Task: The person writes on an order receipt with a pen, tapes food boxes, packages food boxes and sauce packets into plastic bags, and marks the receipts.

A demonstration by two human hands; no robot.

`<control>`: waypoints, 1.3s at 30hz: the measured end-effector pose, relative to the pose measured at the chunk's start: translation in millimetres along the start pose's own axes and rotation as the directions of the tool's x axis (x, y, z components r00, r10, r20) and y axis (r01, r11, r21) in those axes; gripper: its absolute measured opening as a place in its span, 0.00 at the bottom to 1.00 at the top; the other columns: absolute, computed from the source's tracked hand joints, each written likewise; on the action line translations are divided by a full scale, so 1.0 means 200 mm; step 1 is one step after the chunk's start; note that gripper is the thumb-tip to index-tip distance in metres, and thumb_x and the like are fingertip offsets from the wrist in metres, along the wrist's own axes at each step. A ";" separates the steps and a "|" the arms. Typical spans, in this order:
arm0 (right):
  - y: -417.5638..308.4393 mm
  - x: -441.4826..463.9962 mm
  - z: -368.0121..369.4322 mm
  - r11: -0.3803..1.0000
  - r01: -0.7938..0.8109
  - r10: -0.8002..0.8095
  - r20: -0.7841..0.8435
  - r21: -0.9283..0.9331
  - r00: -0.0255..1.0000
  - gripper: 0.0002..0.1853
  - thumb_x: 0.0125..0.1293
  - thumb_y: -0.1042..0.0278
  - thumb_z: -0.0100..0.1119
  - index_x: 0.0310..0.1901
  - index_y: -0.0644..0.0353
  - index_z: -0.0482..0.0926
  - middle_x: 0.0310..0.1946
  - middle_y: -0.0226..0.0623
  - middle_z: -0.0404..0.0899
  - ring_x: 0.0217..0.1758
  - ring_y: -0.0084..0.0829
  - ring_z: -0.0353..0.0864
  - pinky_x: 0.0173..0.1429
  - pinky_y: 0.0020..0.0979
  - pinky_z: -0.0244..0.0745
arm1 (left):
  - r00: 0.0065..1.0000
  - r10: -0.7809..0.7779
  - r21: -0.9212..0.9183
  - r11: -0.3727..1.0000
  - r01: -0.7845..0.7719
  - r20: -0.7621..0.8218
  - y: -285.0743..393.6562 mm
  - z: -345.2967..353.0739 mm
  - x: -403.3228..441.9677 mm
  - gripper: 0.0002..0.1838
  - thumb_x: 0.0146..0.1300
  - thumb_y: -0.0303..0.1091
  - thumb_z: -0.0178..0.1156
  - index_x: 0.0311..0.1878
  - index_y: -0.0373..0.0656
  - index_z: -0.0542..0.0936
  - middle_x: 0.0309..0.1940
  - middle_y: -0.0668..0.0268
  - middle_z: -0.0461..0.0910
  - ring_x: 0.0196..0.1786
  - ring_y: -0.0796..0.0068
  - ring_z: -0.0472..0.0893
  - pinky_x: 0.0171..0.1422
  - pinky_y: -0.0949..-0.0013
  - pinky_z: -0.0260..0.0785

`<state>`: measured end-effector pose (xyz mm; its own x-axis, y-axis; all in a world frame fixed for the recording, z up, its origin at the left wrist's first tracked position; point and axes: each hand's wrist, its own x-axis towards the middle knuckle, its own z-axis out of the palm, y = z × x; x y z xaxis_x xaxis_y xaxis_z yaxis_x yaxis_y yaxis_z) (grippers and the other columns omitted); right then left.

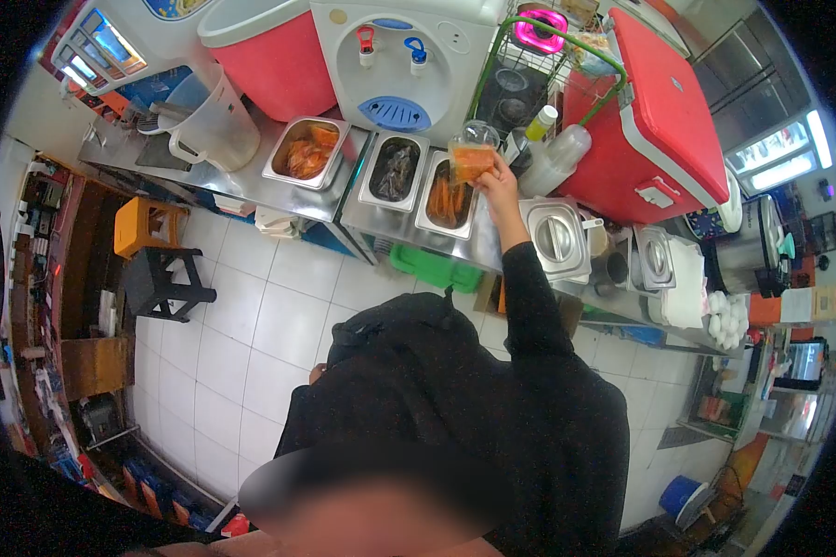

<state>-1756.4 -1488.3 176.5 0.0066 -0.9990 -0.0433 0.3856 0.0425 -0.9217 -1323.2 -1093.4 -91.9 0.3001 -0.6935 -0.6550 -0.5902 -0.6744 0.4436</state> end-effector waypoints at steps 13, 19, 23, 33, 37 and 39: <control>0.04 0.10 -0.04 0.892 0.081 -0.098 -0.016 -0.445 0.995 0.11 0.64 0.69 0.60 0.44 0.67 0.80 0.38 0.34 0.84 0.38 0.22 0.82 0.43 0.26 0.77 | 0.999 -0.029 -0.008 1.000 0.029 0.018 0.04 -0.04 -0.01 0.19 0.55 0.42 0.66 0.47 0.43 0.81 0.38 0.52 0.83 0.43 0.57 0.83 0.49 0.62 0.74; -0.19 -0.02 0.17 0.499 0.213 -0.383 0.007 -0.840 0.924 0.10 0.60 0.68 0.62 0.42 0.61 0.82 0.33 0.37 0.85 0.34 0.33 0.83 0.40 0.29 0.76 | 0.997 0.057 -0.002 0.998 -0.058 -0.060 -0.12 0.02 0.06 0.18 0.55 0.41 0.66 0.47 0.44 0.81 0.33 0.55 0.84 0.33 0.62 0.84 0.42 0.64 0.75; -0.20 -0.08 0.24 -0.098 0.283 -0.504 0.293 -0.954 0.812 0.05 0.55 0.64 0.63 0.33 0.51 0.83 0.27 0.34 0.82 0.39 0.39 0.79 0.42 0.43 0.69 | 0.998 -0.067 -0.148 0.987 0.067 0.003 -0.15 -0.05 -0.04 0.17 0.54 0.39 0.66 0.47 0.45 0.81 0.30 0.56 0.84 0.29 0.67 0.83 0.38 0.65 0.75; 0.13 -0.21 1.20 0.796 0.263 -0.094 0.318 -0.545 0.944 0.05 0.66 0.78 0.54 0.38 0.62 0.67 0.29 0.37 0.81 0.32 0.23 0.82 0.34 0.22 0.73 | 0.961 -0.263 -0.533 0.827 0.176 -0.090 -0.84 -0.17 -0.37 0.14 0.56 0.35 0.65 0.46 0.43 0.82 0.29 0.60 0.83 0.27 0.73 0.81 0.33 0.69 0.75; 0.48 -0.70 2.20 0.965 -0.220 0.258 0.655 -0.141 0.711 0.07 0.67 0.73 0.57 0.39 0.55 0.67 0.32 0.31 0.81 0.36 0.21 0.82 0.44 0.25 0.75 | 0.890 -0.199 -0.793 0.560 -0.241 -0.410 -0.84 -0.67 -0.49 0.15 0.64 0.36 0.60 0.50 0.37 0.80 0.40 0.63 0.82 0.42 0.81 0.78 0.44 0.74 0.73; 0.63 -1.01 2.62 0.916 -0.371 0.340 0.782 -0.150 0.523 0.08 0.67 0.71 0.58 0.40 0.53 0.67 0.34 0.30 0.81 0.37 0.21 0.81 0.46 0.26 0.76 | 0.871 -0.192 -0.845 0.405 -0.350 -0.453 -0.70 -1.12 -0.67 0.17 0.66 0.37 0.58 0.55 0.39 0.78 0.44 0.63 0.82 0.44 0.78 0.79 0.50 0.74 0.71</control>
<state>-1226.3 -1286.5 271.5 0.8556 -0.5165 -0.0345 0.2128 0.4116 -0.8862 -1113.1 -962.9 71.2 0.7141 -0.5889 -0.3786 0.2887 -0.2450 0.9256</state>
